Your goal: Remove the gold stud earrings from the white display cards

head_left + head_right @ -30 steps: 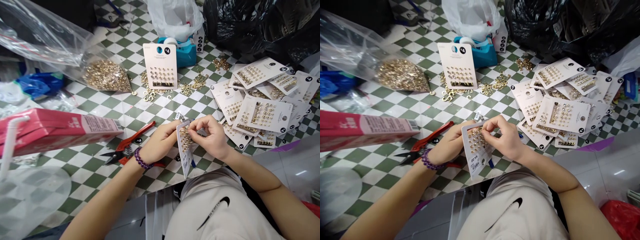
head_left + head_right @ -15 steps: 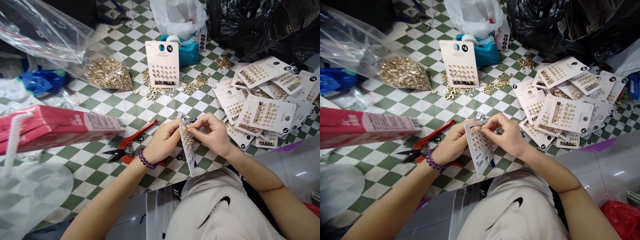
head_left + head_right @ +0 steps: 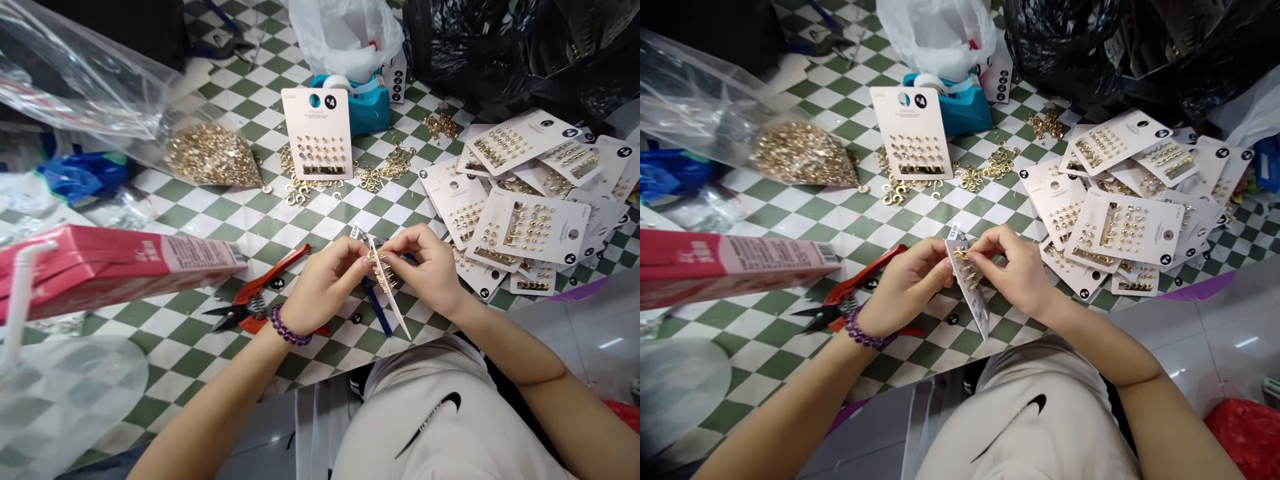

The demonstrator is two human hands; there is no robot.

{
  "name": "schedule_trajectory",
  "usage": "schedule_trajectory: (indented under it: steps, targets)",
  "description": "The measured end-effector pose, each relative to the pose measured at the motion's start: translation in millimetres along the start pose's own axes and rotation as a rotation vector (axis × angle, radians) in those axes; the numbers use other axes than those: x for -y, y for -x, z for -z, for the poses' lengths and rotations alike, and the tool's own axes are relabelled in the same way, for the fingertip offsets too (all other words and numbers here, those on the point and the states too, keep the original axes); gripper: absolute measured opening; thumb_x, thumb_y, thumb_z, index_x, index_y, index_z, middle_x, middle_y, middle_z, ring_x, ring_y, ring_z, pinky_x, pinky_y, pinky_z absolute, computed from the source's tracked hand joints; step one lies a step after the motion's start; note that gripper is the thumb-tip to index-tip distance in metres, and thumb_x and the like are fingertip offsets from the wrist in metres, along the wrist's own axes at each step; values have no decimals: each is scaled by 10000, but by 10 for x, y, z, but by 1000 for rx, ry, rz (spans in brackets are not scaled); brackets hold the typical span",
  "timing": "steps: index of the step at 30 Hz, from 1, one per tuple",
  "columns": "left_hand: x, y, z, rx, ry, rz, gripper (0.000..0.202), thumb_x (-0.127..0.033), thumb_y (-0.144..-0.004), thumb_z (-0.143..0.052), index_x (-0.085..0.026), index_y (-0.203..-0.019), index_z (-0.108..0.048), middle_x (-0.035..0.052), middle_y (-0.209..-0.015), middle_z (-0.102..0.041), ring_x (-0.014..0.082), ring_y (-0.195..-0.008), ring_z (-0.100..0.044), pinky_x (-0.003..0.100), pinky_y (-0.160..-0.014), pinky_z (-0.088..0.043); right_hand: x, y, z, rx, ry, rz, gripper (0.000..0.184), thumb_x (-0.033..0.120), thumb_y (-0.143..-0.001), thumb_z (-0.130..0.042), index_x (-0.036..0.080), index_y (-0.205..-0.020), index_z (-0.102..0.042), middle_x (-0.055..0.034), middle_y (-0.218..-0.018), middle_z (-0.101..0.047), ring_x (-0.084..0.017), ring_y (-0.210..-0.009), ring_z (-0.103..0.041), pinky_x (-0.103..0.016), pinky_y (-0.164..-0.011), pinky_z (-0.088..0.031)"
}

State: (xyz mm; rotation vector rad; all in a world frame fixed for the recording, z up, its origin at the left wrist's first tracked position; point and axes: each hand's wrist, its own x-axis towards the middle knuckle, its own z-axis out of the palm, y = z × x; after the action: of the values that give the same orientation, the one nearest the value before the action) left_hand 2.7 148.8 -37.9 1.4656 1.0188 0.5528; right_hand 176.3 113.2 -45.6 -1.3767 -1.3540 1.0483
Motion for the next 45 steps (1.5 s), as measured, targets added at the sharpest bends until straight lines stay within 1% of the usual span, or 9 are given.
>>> schedule_trajectory:
  steps: [5,11,15,18,21,27,32,36,45]
  targets:
    - [41,-2,-6,0,144,45,317,-458,-849,-581,-145,-874,-537,35,-775,-578,110,-656,-526,210,-578,-428,-18,-11,-12,-9,-49,-22,177,293,-817,-662,202,-852,-514,-4,-834,-669,-124,-775,-651,-286,-730,-526]
    - [-12,-36,80,69,74,32,277,-401,-863,-524,-132,-804,-556,16,-711,-543,93,-624,-478,191,-563,-399,-39,-36,-31,-25,-315,-48,164,256,-848,-624,197,-834,-473,7,-818,-617,-86,-759,-597,-237,-718,-513]
    - [-29,-62,119,127,30,50,323,-431,-872,-491,-126,-800,-569,28,-724,-549,102,-627,-474,201,-559,-385,-17,-73,-28,-15,-438,-103,207,323,-841,-632,189,-845,-474,10,-752,-575,-74,-673,-559,-215,-655,-504]
    - [-15,-74,126,144,62,51,336,-448,-869,-502,-127,-795,-562,15,-698,-528,96,-606,-453,200,-561,-385,-6,-87,-27,18,-481,-154,259,358,-815,-660,190,-918,-491,12,-736,-569,-77,-660,-559,-213,-645,-508]
    - [0,-80,129,153,77,50,359,-476,-868,-510,-130,-785,-557,12,-701,-521,98,-625,-458,199,-576,-389,5,-74,-55,24,-492,-159,289,330,-803,-675,193,-970,-483,16,-736,-568,-76,-678,-567,-200,-639,-502]
    - [17,-68,135,203,56,78,407,-526,-875,-491,-131,-806,-565,12,-735,-533,107,-659,-475,213,-608,-396,23,-8,-165,25,-442,-142,207,261,-840,-632,190,-955,-475,14,-776,-592,-70,-735,-588,-199,-682,-484]
    - [-15,-66,124,240,-34,-4,357,-442,-908,-446,-143,-743,-550,-4,-694,-533,102,-635,-462,214,-609,-379,-19,17,-187,-1,-362,-130,190,273,-838,-633,195,-924,-482,20,-785,-583,-67,-732,-572,-204,-678,-463]
    - [-10,-68,106,213,17,-19,337,-412,-901,-465,-143,-711,-538,-15,-658,-506,94,-608,-436,214,-590,-358,-42,21,-182,-7,-349,-116,185,258,-834,-632,196,-897,-470,28,-772,-578,-61,-706,-560,-198,-661,-454]
    - [63,-64,94,181,119,-28,355,-448,-905,-488,-145,-734,-558,-21,-662,-475,88,-618,-417,215,-599,-352,-22,19,-181,-5,-404,-114,209,234,-829,-641,194,-876,-441,37,-755,-581,-55,-720,-586,-186,-659,-467]
